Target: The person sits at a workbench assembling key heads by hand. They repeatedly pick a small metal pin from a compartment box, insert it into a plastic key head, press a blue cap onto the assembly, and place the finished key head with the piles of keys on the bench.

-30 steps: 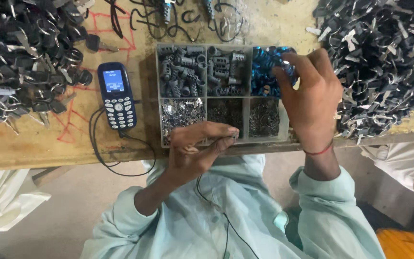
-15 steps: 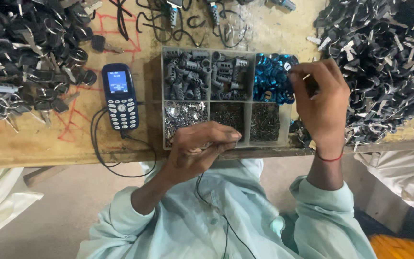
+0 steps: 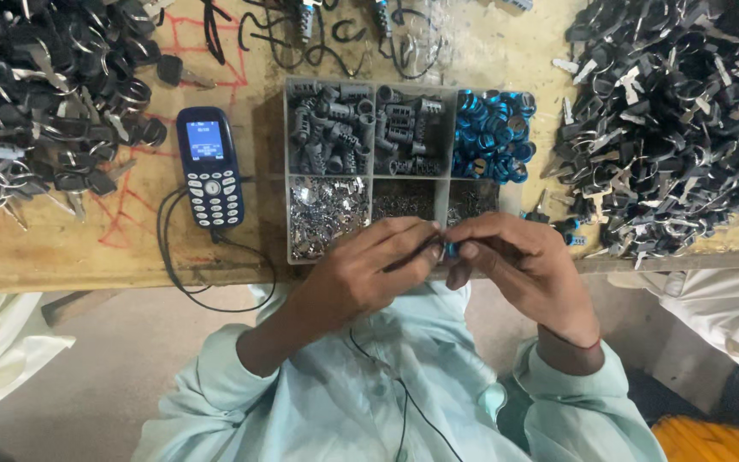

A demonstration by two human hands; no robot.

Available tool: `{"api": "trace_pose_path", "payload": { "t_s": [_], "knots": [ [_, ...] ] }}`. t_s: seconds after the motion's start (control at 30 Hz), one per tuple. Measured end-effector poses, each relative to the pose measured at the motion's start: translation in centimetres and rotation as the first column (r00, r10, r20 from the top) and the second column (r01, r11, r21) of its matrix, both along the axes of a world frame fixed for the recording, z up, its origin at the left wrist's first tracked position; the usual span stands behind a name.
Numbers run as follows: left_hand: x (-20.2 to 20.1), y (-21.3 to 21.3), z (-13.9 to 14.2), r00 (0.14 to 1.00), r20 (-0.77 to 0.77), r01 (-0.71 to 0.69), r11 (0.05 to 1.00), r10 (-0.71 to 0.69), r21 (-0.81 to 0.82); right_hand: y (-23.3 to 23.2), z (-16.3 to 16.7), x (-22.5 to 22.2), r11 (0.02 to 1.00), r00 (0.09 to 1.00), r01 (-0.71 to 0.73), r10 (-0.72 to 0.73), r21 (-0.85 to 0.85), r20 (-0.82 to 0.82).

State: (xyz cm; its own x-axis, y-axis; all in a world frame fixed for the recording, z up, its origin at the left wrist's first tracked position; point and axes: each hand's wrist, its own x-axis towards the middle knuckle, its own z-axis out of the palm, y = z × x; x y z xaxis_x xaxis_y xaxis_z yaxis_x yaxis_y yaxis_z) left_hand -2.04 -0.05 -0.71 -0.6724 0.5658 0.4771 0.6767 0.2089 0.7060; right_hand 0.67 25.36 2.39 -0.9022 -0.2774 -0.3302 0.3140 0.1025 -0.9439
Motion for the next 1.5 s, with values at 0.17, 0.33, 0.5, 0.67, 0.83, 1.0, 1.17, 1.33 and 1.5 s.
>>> {"api": "trace_pose_path", "payload": {
  "t_s": [0.17,0.33,0.5,0.67,0.83,1.0,1.17,1.33,1.5],
  "knots": [
    [0.2,-0.5,0.0,0.993,-0.111,0.028,0.999,-0.030,-0.025,-1.4,-0.4,0.1,0.988,0.983,0.045,-0.018,-0.145,0.183],
    [0.3,-0.8,-0.3,0.993,-0.071,0.098,0.994,-0.095,0.049,-0.5,-2.1,-0.5,0.942,0.955,-0.164,0.226,-0.293,0.193],
    [2.0,0.1,0.3,0.932,0.357,-0.011,0.980,-0.063,0.200,-2.3,-1.9,0.9,0.880,0.928,-0.026,0.197,-0.474,0.317],
    [2.7,1.3,0.2,0.904,0.424,-0.027,0.981,-0.058,0.192,-2.7,0.3,1.7,0.921,0.968,0.013,0.086,-0.390,0.236],
    [1.8,0.9,-0.1,0.912,0.409,-0.059,0.981,-0.022,0.183,4.6,0.5,2.8,0.543,0.943,0.209,0.109,0.813,-0.315],
    [1.5,1.2,-0.4,0.826,0.561,-0.073,0.976,-0.056,0.204,7.1,0.0,3.4,0.585,0.961,0.196,0.044,0.787,-0.272],
    [1.9,1.2,-0.2,0.805,0.580,-0.062,0.955,-0.123,0.289,8.2,0.2,3.8,0.896,0.840,0.433,-0.365,0.093,-0.402],
    [2.3,2.3,1.0,0.802,0.578,0.009,0.971,-0.150,0.239,7.1,-0.8,4.8,0.838,0.795,0.287,-0.478,-0.464,-0.373],
    [2.1,3.1,2.1,0.945,0.305,0.044,0.972,-0.116,0.231,2.3,0.8,4.5,0.804,0.789,0.100,0.295,0.587,-0.539]
  ]
}}
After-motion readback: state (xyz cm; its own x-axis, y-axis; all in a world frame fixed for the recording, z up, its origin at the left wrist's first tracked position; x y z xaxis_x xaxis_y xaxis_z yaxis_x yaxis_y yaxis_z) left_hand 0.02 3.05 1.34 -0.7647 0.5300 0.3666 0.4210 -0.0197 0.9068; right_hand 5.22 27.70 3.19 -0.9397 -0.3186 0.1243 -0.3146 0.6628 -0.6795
